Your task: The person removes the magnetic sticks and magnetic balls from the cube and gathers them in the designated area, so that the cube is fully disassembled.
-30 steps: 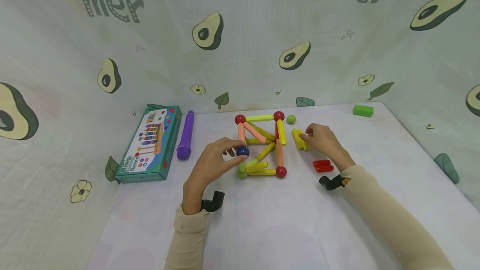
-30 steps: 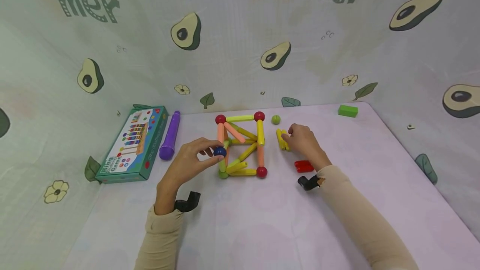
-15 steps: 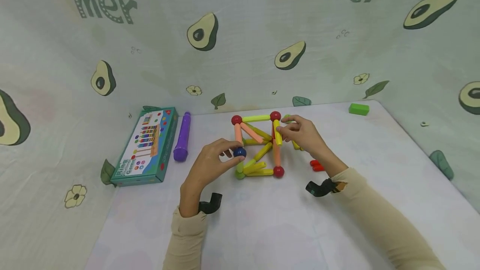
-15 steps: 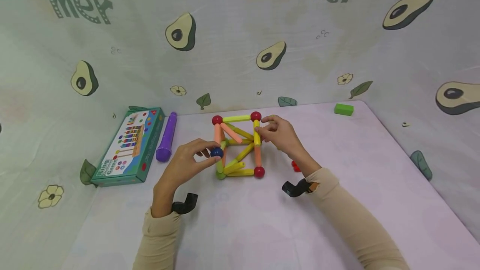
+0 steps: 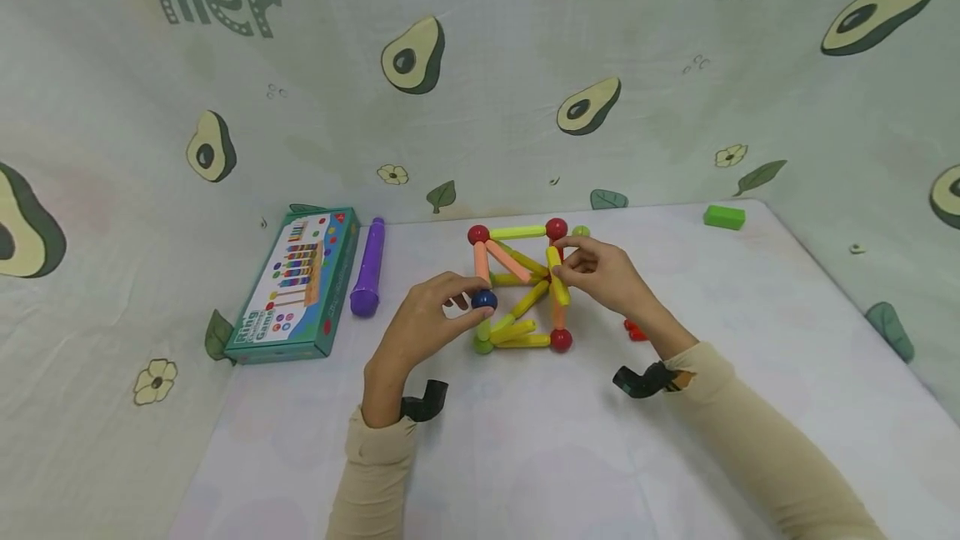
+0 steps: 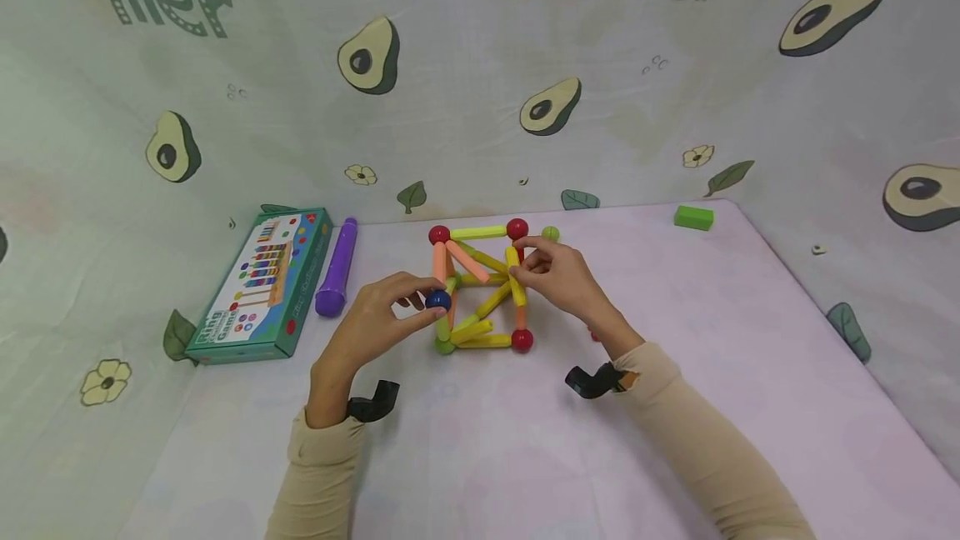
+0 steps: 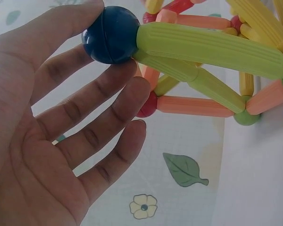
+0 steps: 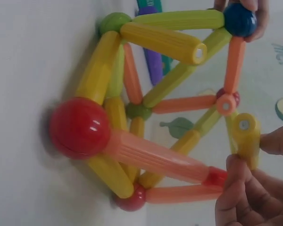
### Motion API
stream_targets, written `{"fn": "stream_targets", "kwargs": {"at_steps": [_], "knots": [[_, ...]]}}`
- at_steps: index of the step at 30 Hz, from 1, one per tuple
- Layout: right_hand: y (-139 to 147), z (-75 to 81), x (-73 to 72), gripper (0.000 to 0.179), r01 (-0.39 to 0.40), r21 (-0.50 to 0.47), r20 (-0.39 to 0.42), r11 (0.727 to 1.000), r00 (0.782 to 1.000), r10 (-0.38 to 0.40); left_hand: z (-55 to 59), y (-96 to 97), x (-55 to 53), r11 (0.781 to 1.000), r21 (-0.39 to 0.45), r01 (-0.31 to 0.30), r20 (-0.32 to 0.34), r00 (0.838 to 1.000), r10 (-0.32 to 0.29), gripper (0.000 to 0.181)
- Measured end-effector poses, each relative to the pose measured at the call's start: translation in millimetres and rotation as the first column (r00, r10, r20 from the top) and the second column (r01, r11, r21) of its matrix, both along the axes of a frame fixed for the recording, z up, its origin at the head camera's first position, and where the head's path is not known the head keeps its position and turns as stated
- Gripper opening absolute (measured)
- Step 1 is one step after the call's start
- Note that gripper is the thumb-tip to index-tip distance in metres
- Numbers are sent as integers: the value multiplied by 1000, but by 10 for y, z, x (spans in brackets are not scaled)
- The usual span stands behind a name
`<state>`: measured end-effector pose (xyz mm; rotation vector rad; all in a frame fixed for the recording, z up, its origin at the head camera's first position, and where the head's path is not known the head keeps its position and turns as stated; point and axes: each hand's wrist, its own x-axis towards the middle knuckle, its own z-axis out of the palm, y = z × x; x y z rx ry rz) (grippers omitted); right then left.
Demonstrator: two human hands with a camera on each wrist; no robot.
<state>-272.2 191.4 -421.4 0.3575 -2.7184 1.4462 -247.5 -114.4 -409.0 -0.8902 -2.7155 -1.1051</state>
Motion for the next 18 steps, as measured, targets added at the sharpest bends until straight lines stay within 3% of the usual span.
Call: {"fn": "stream_targets", "kwargs": {"at_steps": [8, 18], "knots": [[212, 81, 26, 45, 62, 56, -17, 997, 998, -61, 17, -1, -2, 1000, -15, -5, 9, 1000, 5, 38], [598, -40, -66, 47, 136, 181, 18, 974, 990, -142, 17, 3, 0, 1000, -16, -3, 30, 1000, 4, 39]]}}
